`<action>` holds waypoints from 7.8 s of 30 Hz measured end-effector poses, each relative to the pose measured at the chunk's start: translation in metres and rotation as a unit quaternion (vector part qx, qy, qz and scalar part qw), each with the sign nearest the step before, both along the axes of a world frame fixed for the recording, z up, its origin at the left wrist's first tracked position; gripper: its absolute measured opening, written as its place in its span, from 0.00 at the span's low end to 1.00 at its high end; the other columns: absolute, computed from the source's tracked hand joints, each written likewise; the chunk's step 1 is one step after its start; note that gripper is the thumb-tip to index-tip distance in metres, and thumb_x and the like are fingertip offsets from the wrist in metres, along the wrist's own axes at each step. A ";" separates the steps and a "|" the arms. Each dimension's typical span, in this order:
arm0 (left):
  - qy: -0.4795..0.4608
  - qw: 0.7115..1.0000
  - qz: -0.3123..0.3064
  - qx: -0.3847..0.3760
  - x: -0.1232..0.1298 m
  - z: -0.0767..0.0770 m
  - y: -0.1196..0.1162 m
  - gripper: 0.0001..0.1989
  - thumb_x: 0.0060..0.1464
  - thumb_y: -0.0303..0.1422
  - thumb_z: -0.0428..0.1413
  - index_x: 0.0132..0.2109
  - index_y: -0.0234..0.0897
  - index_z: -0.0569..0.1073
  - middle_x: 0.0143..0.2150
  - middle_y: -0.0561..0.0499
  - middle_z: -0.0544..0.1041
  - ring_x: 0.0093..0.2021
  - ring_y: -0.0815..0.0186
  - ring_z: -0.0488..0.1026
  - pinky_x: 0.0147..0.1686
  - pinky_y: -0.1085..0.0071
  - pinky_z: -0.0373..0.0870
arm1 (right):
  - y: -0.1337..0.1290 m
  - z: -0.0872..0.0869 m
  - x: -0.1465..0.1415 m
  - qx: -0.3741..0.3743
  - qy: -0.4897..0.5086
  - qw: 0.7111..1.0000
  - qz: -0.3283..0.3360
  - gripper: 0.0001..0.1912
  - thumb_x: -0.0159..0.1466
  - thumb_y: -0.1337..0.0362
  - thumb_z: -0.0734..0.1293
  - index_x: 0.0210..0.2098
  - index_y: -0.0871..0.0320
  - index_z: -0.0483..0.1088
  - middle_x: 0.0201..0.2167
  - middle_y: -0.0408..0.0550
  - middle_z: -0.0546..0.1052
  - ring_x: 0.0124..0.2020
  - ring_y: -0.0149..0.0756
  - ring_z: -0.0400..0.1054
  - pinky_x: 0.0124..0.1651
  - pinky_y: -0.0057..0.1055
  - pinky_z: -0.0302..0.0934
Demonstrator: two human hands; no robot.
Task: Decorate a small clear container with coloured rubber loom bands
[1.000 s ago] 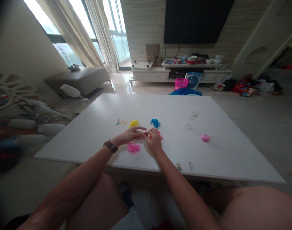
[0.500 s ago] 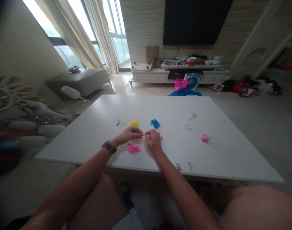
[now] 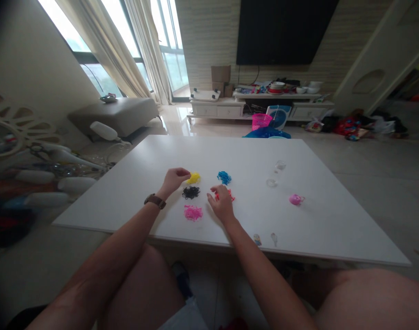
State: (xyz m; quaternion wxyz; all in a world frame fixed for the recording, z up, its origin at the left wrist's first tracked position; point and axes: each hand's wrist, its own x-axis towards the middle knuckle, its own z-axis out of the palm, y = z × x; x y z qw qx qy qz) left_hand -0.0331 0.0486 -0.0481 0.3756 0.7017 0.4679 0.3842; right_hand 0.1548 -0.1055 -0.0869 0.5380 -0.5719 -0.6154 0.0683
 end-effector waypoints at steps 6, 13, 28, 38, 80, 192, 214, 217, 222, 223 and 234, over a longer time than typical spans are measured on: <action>0.073 0.994 0.016 0.075 -0.003 -0.010 0.016 0.10 0.49 0.31 0.63 0.39 0.32 0.79 0.37 0.45 0.82 0.35 0.65 0.78 0.41 0.69 0.73 | 0.000 0.000 0.001 0.000 -0.008 1.000 0.003 0.03 0.64 0.64 0.65 0.37 0.54 0.67 0.35 0.46 0.72 0.39 0.40 0.67 0.45 0.38 0.62; 0.148 0.979 0.127 0.068 -0.043 -0.004 0.037 0.11 0.54 0.26 0.55 0.42 0.31 0.80 0.41 0.42 0.82 0.39 0.63 0.77 0.44 0.70 0.70 | 0.000 -0.001 0.001 0.000 -0.008 1.000 0.001 0.01 0.64 0.66 0.65 0.36 0.55 0.66 0.35 0.46 0.72 0.40 0.40 0.67 0.45 0.38 0.62; 0.238 0.964 0.119 0.012 -0.063 -0.027 0.038 0.11 0.46 0.34 0.61 0.36 0.32 0.81 0.34 0.43 0.81 0.34 0.62 0.74 0.37 0.70 0.66 | 0.000 0.002 0.001 -0.003 -0.013 1.000 0.006 0.03 0.63 0.67 0.64 0.33 0.54 0.66 0.34 0.47 0.71 0.39 0.41 0.66 0.43 0.38 0.61; 0.224 0.969 0.098 0.011 -0.053 -0.027 0.040 0.04 0.46 0.27 0.56 0.29 0.33 0.77 0.31 0.45 0.80 0.33 0.64 0.73 0.36 0.70 0.65 | -0.001 0.002 0.002 0.001 -0.026 1.000 0.000 0.04 0.63 0.69 0.63 0.32 0.54 0.66 0.33 0.47 0.71 0.39 0.41 0.65 0.44 0.38 0.61; -0.087 0.987 -0.135 -0.006 -0.015 -0.012 0.003 0.14 0.45 0.32 0.68 0.39 0.32 0.77 0.32 0.45 0.82 0.34 0.62 0.80 0.37 0.68 0.76 | 0.119 0.028 -0.025 -0.185 0.057 0.962 0.191 0.11 0.57 0.57 0.72 0.31 0.58 0.80 0.28 0.48 0.82 0.29 0.37 0.74 0.34 0.31 0.65; -0.198 0.968 -0.074 -0.137 -0.027 -0.005 0.012 0.15 0.46 0.31 0.69 0.40 0.29 0.77 0.28 0.47 0.80 0.28 0.67 0.77 0.35 0.68 0.76 | 0.128 0.036 0.003 -0.194 -0.006 0.977 0.093 0.05 0.54 0.65 0.68 0.30 0.58 0.77 0.25 0.44 0.79 0.28 0.34 0.72 0.33 0.29 0.65; -0.271 0.910 -0.191 -0.247 -0.029 -0.016 0.007 0.21 0.44 0.34 0.72 0.45 0.30 0.77 0.38 0.43 0.81 0.39 0.65 0.80 0.48 0.64 0.77 | 0.118 0.048 -0.028 -0.103 -0.113 0.965 0.212 0.03 0.61 0.65 0.72 0.35 0.55 0.81 0.33 0.47 0.78 0.35 0.34 0.73 0.39 0.30 0.67; -0.260 0.907 -0.221 -0.245 -0.028 -0.014 0.006 0.23 0.44 0.34 0.72 0.46 0.31 0.77 0.40 0.43 0.81 0.39 0.65 0.80 0.47 0.64 0.76 | 0.115 0.050 -0.026 -0.099 -0.122 0.963 0.220 0.03 0.61 0.65 0.73 0.31 0.55 0.80 0.33 0.47 0.78 0.37 0.36 0.71 0.40 0.32 0.66; -0.106 0.986 -0.075 -0.102 -0.048 -0.007 0.026 0.13 0.56 0.37 0.61 0.43 0.31 0.78 0.34 0.45 0.80 0.31 0.66 0.78 0.37 0.68 0.75 | 0.089 0.066 -0.020 -0.107 -0.132 0.955 0.243 0.05 0.64 0.64 0.70 0.31 0.56 0.76 0.35 0.48 0.76 0.39 0.36 0.70 0.38 0.31 0.64; -0.068 0.996 0.008 -0.053 -0.055 -0.008 0.033 0.11 0.58 0.35 0.58 0.41 0.31 0.78 0.33 0.45 0.80 0.31 0.66 0.77 0.37 0.68 0.74 | 0.080 0.070 -0.019 -0.116 -0.131 0.950 0.258 0.05 0.64 0.64 0.70 0.31 0.56 0.76 0.36 0.48 0.76 0.39 0.36 0.69 0.37 0.30 0.64; 0.258 0.958 0.113 0.050 -0.063 -0.043 0.047 0.20 0.54 0.27 0.54 0.53 0.40 0.78 0.54 0.44 0.78 0.59 0.51 0.68 0.56 0.57 0.66 | 0.019 0.068 -0.002 -0.200 -0.203 0.882 0.375 0.02 0.62 0.66 0.72 0.32 0.55 0.77 0.35 0.47 0.76 0.41 0.37 0.69 0.42 0.33 0.64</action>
